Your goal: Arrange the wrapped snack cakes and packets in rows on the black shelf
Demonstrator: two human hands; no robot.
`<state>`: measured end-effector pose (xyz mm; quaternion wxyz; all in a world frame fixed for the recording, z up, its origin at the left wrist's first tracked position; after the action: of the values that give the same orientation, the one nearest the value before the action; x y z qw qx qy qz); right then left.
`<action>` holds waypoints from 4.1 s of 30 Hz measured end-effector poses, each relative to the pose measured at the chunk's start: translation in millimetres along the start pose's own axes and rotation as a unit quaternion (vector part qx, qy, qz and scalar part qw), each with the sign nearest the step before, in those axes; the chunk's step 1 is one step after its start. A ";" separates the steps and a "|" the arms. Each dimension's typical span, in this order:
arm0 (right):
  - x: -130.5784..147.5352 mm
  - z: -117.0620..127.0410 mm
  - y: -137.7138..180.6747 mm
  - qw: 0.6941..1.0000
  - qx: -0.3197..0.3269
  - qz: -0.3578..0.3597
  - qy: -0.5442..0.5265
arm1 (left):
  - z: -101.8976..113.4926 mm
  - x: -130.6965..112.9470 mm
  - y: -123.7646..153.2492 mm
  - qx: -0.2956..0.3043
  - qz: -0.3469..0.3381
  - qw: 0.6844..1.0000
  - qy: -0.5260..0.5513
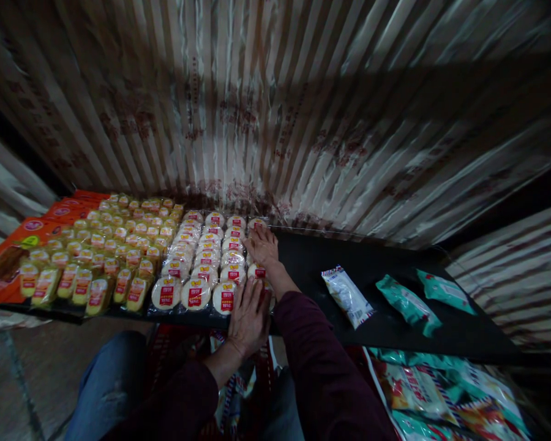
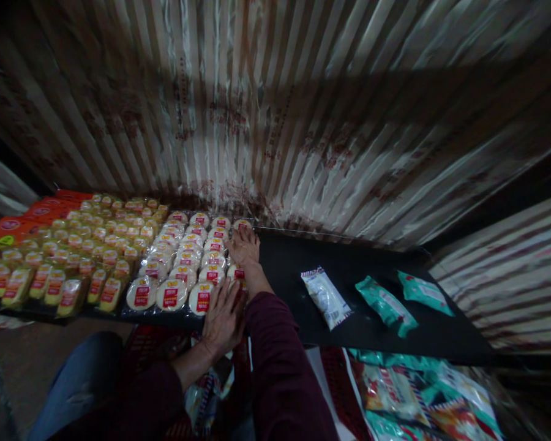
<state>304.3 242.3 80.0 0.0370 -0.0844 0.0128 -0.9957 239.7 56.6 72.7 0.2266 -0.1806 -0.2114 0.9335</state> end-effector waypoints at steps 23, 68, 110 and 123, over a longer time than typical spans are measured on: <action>0.7 -6.1 10.1 0.999 -0.027 -0.016 -0.009 | -2.3 5.0 5.4 -0.035 0.019 0.999 0.010; 25.5 15.5 177.2 0.981 -0.187 -0.002 -0.039 | 51.1 47.4 60.1 -0.038 0.075 0.996 -0.010; 112.7 -13.8 108.6 0.986 -0.110 0.086 -0.093 | 34.8 73.9 55.3 -0.017 0.037 0.999 -0.033; 112.3 -12.2 182.8 0.964 -0.195 0.110 -0.145 | 37.2 73.4 63.2 -0.023 0.034 0.998 -0.041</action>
<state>204.9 51.8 80.9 0.1305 -0.2320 0.2101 -0.9408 140.7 30.6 56.2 0.1815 -0.1547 -0.2353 0.9422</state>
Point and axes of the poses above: each hand's wrist, its own y-axis away from the middle knuckle, its own z-axis out of the back of the hand, x = y × z, the point moved 8 cm from there along -y, towards the middle knuckle, and after that the axes turned 3 degrees about z, right-handed, at the moved point
